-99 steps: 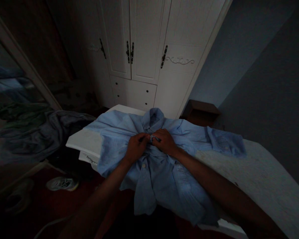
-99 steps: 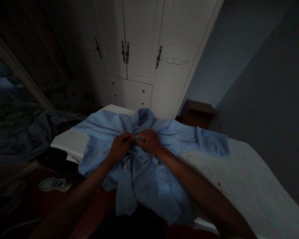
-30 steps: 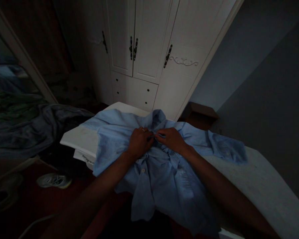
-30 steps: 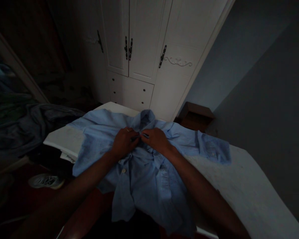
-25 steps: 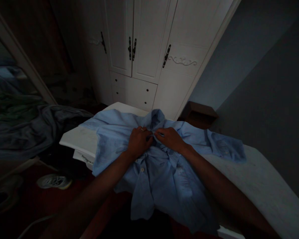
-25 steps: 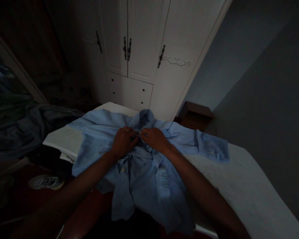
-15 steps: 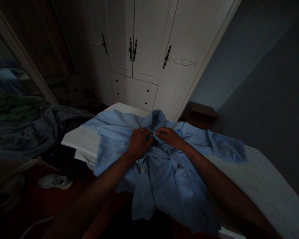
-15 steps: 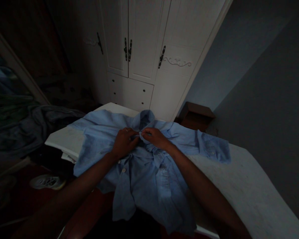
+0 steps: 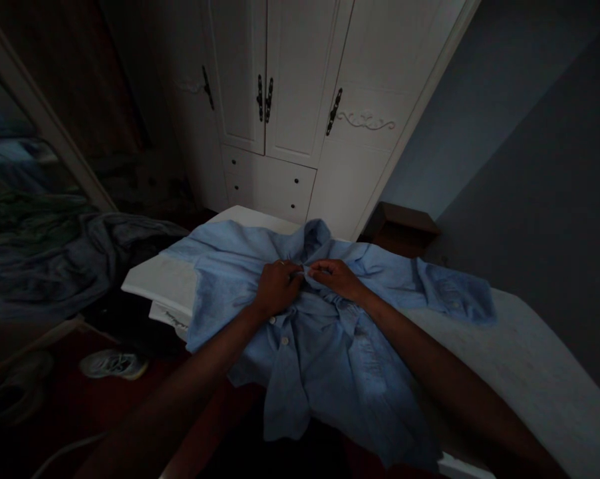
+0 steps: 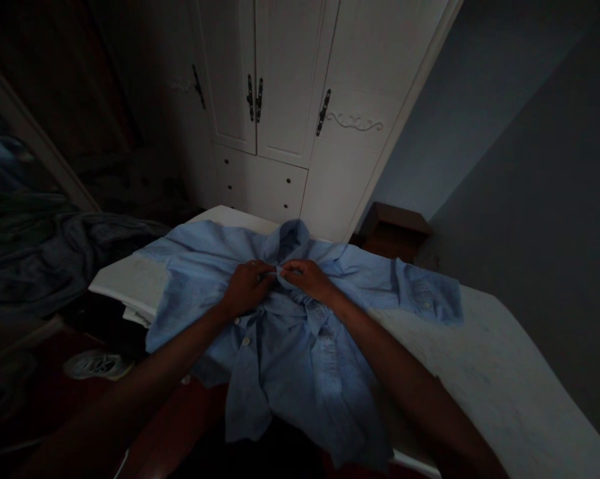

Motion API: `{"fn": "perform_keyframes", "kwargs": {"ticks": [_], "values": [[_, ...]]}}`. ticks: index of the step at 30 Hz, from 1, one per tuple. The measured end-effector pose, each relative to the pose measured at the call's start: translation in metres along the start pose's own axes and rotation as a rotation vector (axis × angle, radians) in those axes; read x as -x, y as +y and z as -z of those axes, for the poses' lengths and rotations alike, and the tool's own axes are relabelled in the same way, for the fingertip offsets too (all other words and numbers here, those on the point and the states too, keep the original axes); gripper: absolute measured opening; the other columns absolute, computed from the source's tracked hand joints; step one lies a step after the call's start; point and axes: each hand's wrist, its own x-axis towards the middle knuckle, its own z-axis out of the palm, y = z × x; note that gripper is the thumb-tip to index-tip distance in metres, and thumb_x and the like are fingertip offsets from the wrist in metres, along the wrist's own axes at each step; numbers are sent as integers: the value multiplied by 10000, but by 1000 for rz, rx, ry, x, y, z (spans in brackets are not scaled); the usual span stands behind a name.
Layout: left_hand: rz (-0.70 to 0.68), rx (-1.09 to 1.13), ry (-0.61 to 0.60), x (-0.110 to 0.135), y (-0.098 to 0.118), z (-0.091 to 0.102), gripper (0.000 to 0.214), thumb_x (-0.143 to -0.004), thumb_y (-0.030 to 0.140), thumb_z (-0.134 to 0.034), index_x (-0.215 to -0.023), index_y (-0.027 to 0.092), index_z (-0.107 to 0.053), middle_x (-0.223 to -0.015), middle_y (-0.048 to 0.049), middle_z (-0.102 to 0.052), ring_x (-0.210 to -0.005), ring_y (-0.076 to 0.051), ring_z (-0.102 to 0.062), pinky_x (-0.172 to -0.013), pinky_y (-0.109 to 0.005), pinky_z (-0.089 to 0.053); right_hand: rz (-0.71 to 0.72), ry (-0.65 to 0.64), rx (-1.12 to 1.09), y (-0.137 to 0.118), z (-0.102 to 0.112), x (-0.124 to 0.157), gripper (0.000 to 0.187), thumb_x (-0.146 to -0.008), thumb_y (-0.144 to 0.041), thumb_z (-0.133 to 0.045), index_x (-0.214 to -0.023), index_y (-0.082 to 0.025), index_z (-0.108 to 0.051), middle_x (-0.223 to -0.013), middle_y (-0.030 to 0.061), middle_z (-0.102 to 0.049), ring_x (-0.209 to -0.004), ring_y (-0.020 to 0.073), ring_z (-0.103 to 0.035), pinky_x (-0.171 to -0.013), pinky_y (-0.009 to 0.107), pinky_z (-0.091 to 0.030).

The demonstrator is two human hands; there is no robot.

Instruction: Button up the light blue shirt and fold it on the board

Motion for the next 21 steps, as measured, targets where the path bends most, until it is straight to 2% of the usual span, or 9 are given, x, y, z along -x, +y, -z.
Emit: {"fn": "perform_keyframes", "kwargs": {"ticks": [7, 9, 11, 13, 15, 18, 21], "values": [[69, 45, -2, 0, 3, 0, 329, -819, 453, -645, -986, 189, -747, -982, -65, -742, -904, -217, -670, -820, -292, -478, 40, 113, 26, 4, -9, 1, 218, -854, -372, -607, -828, -196, -734, -826, 16, -737, -819, 185, -676, -784, 284, -491], [101, 29, -12, -1, 3, 0, 319, -841, 453, -622, -989, 200, -747, -1003, -63, -743, -925, -219, -671, -835, -291, -474, 52, 158, 46, 4, -12, 2, 187, -854, -344, -619, -860, -199, -738, -855, 18, -740, -837, 187, -680, -800, 291, -501], [113, 14, -20, -2, 3, 0, 316, -860, 439, -604, -1008, 197, -744, -1029, -66, -741, -952, -220, -668, -853, -291, -469, 75, 183, 73, 4, -14, 4, 187, -865, -313, -622, -969, -210, -738, -883, 17, -741, -856, 187, -683, -821, 301, -505], [108, 8, -29, -2, 2, 0, 300, -855, 408, -615, -1022, 193, -742, -1048, -66, -738, -967, -219, -667, -865, -288, -466, 126, 173, 114, 3, -16, 5, 255, -893, -267, -597, -1120, -237, -709, -928, 17, -741, -889, 182, -683, -852, 310, -503], [101, 13, -31, -2, 2, -1, 282, -842, 376, -629, -1030, 200, -744, -1048, -61, -739, -972, -219, -667, -868, -284, -467, 207, 132, 182, 4, -16, 7, 305, -921, -205, -548, -1187, -259, -687, -951, 24, -737, -891, 174, -678, -852, 309, -502], [132, 36, -30, -2, 1, -2, 288, -839, 367, -620, -1047, 213, -747, -1006, -54, -746, -938, -218, -674, -843, -281, -475, 292, 100, 313, 6, -17, 8, 303, -933, -158, -507, -1135, -234, -719, -926, 52, -729, -850, 176, -666, -796, 301, -509], [197, 52, -58, -3, 0, -2, 307, -829, 376, -626, -1049, 201, -749, -972, -53, -748, -881, -214, -676, -801, -277, -479, 287, 144, 395, 5, -18, 9, 267, -934, -170, -518, -1088, -198, -734, -952, 78, -734, -895, 199, -665, -823, 322, -507]]}}
